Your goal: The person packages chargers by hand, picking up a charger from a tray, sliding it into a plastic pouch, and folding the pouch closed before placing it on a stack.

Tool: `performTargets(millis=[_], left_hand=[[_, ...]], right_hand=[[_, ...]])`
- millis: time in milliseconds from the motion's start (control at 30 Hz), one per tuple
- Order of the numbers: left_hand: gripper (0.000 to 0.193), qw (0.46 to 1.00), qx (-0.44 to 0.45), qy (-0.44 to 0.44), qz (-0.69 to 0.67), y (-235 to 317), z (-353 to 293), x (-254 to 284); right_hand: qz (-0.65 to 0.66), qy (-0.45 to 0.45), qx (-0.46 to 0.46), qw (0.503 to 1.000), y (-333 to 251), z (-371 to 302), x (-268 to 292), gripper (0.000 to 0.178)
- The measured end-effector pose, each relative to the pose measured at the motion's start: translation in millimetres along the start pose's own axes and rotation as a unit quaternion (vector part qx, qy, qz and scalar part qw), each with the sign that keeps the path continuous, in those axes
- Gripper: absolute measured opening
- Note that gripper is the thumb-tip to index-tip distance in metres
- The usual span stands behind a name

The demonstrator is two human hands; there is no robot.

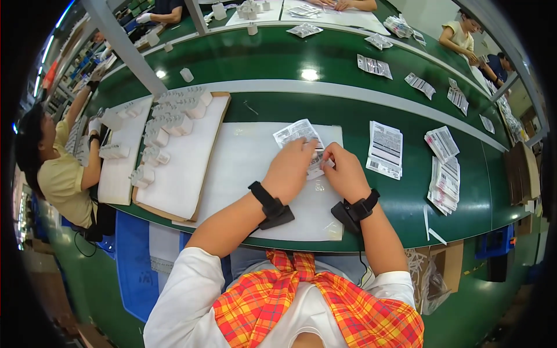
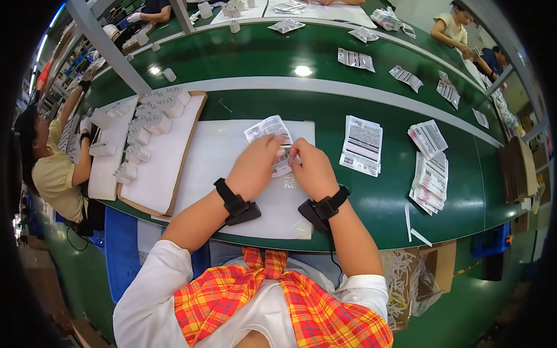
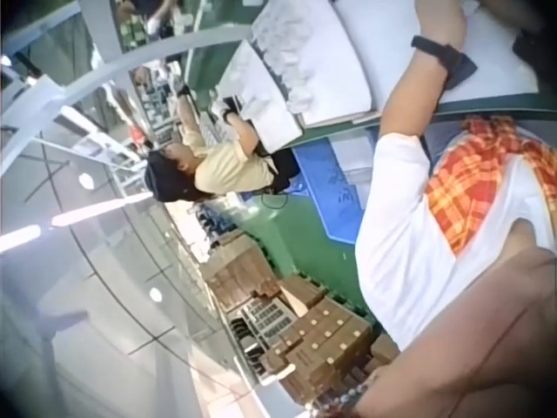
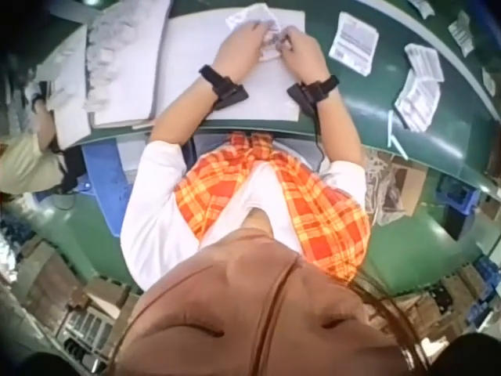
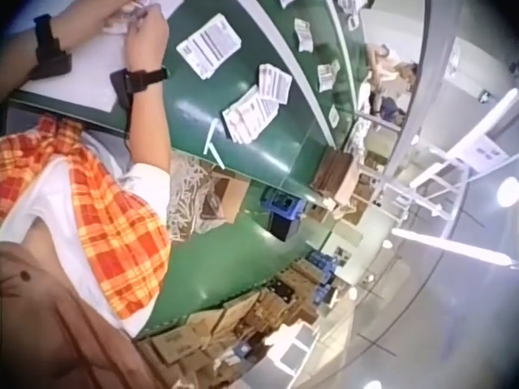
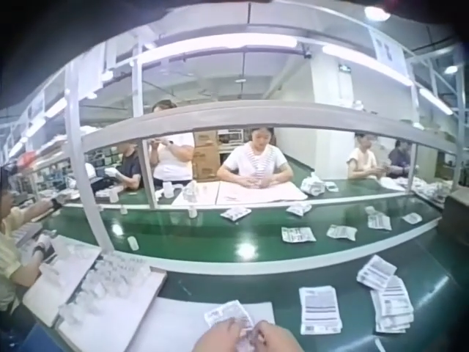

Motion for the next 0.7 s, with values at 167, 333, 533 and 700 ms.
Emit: performTargets(millis=[167,333,533,700], left_hand=[[0.053,0.998,0.019,-0.016,-0.063,-32,13,16],[0.034,0.866,-0.11,-0.008,-0.487,-29,19,28],[0.026,0.948,-0.054,0.069,-0.307,-37,22,20],[0.032,0.881,0.063,0.09,-0.46,-37,21,10]], right_hand=[[0.028,-0.022,0.054,0.998,-32,-1,0,0.018],[0.286,0.05,0.067,0.954,-3,1,21,0.021],[0.489,0.008,0.031,0.872,-8,-3,19,0.026],[0.194,0.034,-0.039,0.98,16,-1,18,0.03]])
Point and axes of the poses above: each hand's wrist, its own z-axis towards the middle knuckle, its own x-axis out of the back of the hand, y = z × x, the point moved 9 cm from there along z, towards the middle knuckle, and after that the axes turned 2 degrees about -y, right-handed, at the moved point
